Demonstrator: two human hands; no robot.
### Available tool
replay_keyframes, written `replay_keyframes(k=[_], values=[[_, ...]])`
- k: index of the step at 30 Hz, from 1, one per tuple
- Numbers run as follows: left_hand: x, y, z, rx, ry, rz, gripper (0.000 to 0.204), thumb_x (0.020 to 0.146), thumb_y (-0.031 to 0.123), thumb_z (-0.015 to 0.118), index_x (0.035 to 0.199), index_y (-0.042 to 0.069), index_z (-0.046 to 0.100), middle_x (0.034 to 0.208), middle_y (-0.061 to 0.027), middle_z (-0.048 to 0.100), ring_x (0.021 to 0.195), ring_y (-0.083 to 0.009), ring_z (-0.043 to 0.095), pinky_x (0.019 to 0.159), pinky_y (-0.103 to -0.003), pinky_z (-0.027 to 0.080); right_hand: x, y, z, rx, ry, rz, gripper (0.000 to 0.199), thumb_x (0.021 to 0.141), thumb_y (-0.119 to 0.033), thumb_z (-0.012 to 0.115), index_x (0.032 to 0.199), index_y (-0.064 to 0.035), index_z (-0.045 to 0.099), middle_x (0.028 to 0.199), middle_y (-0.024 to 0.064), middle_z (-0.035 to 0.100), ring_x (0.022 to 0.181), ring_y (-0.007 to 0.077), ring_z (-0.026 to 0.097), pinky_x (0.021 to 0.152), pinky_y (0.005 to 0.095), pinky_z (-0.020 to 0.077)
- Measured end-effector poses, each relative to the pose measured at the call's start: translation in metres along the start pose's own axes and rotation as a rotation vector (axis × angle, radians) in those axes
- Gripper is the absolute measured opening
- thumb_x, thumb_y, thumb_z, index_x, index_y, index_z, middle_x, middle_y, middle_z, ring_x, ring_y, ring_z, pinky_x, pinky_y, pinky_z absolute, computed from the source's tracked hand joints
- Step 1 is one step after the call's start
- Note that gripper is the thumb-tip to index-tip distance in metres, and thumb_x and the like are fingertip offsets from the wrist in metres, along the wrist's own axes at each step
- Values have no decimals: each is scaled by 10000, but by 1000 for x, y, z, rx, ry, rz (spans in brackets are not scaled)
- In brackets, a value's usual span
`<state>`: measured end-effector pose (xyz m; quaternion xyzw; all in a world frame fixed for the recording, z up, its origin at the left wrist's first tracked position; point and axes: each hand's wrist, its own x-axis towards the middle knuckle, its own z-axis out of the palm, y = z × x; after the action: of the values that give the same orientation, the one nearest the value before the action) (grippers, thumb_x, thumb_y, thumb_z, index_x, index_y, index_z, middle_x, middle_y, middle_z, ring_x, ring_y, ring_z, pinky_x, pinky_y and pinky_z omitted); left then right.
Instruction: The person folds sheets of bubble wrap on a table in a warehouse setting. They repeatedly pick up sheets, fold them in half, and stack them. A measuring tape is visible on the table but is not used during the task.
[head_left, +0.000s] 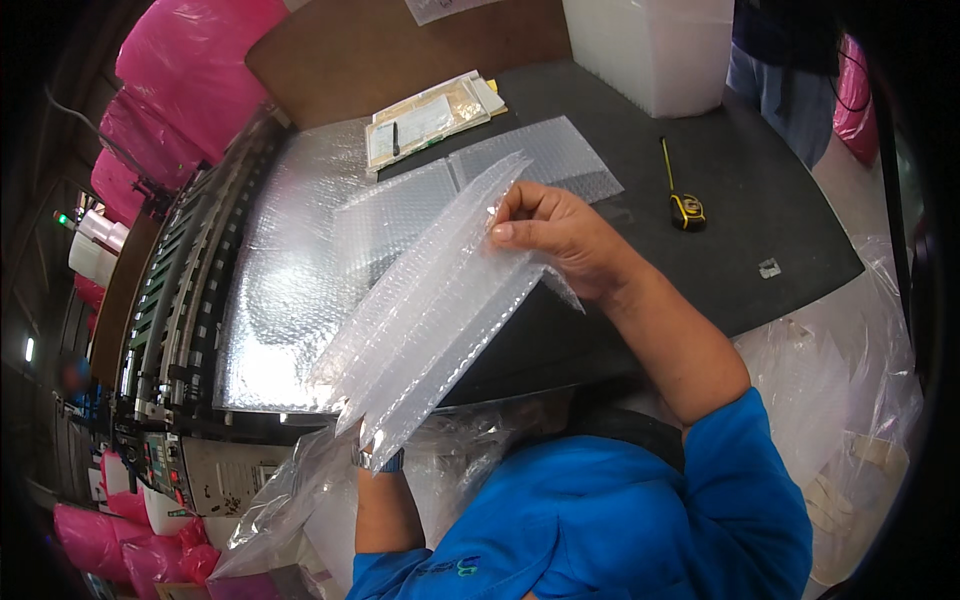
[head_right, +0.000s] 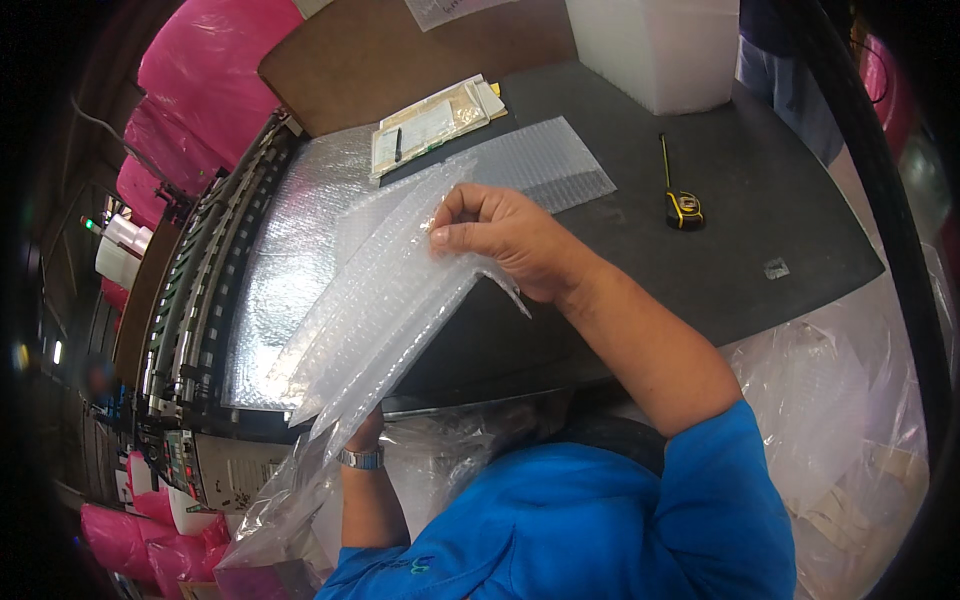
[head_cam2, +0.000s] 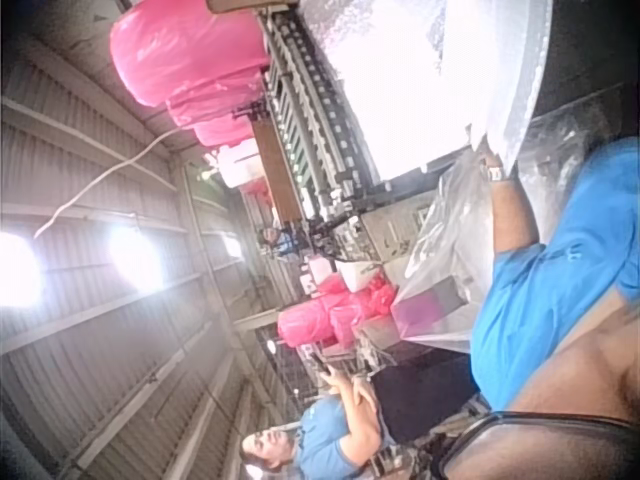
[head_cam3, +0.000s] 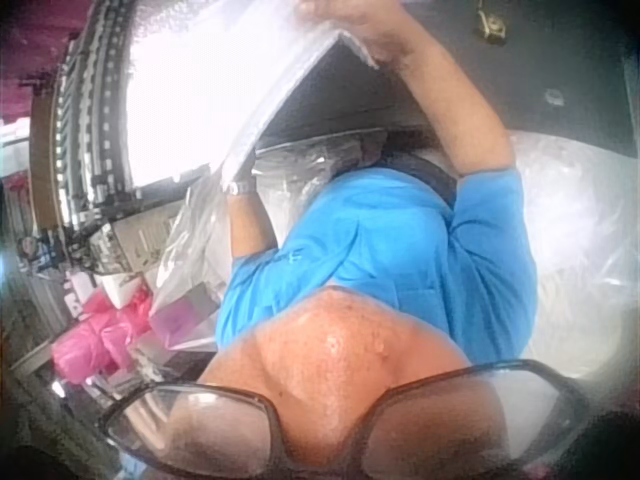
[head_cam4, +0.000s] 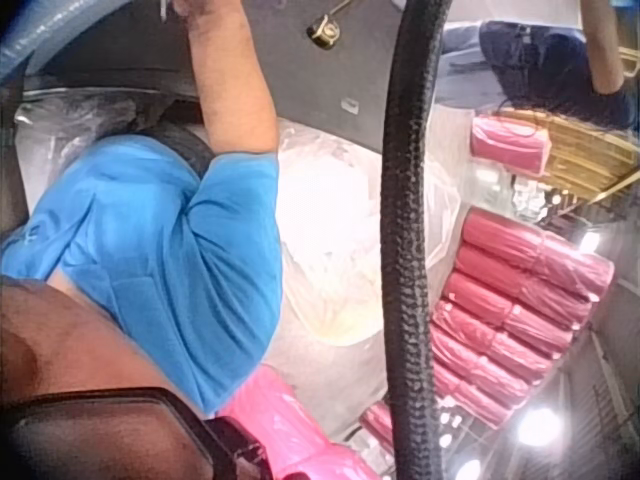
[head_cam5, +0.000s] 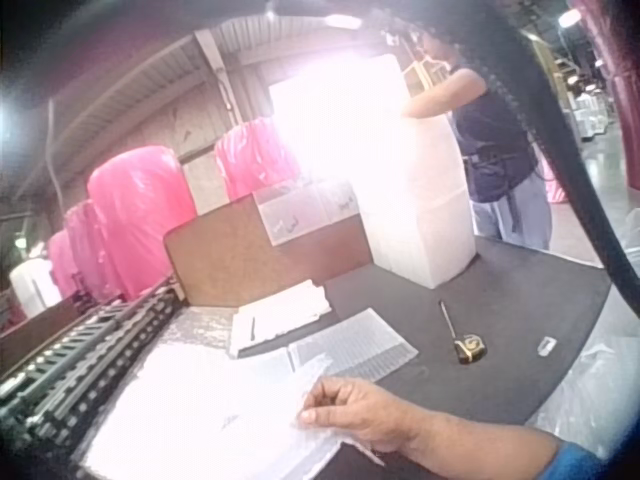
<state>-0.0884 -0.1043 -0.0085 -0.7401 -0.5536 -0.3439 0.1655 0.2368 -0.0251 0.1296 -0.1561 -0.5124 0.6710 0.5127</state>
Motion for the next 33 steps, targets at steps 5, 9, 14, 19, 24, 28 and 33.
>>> replay_keyframes(k=[5,9,14,19,24,28,33], values=[[0,-1,1,-40,31,-1,235,803,201,562,939,13,606,898,-172,610,830,-335,578,725,-419,449,0,0,4,51,7,3,106,763,-38,590,862,-35,551,842,51,566,777,112,549,730,225,438],[0,-2,3,-57,14,-13,207,805,183,553,920,21,610,889,-155,614,814,-323,583,713,-416,453,0,1,6,80,9,3,114,759,-19,583,867,-36,552,844,51,557,771,112,547,719,228,453],[1,-1,1,-57,1,-1,235,819,201,525,958,18,574,929,-156,590,849,-315,566,739,-411,447,0,2,6,63,31,-4,149,748,-3,578,890,-43,566,830,43,547,749,108,543,709,224,460],[4,-2,1,-64,0,17,264,834,219,497,997,15,538,969,-156,567,884,-306,549,764,-407,441,0,3,6,41,38,-4,172,740,3,575,905,-45,576,826,37,539,745,106,536,700,217,459],[2,-3,4,-98,-17,18,294,848,237,469,1036,12,503,1009,-157,543,919,-297,532,790,-402,435,-1,2,6,51,7,6,165,741,-4,579,900,-46,580,845,43,541,763,103,530,710,215,445],[-4,-8,9,-192,-46,14,318,860,251,447,1067,10,474,1041,-158,524,946,-290,519,810,-398,431,-5,-7,15,-127,16,-13,145,749,-28,593,892,-49,578,819,28,548,757,102,520,719,212,419],[-17,-6,23,-795,-184,-244,349,875,269,419,1105,7,439,1081,-158,501,981,-281,502,835,-393,425,-3,-39,30,-260,40,-417,101,779,-28,580,874,-53,557,759,13,546,720,91,513,671,216,417]])
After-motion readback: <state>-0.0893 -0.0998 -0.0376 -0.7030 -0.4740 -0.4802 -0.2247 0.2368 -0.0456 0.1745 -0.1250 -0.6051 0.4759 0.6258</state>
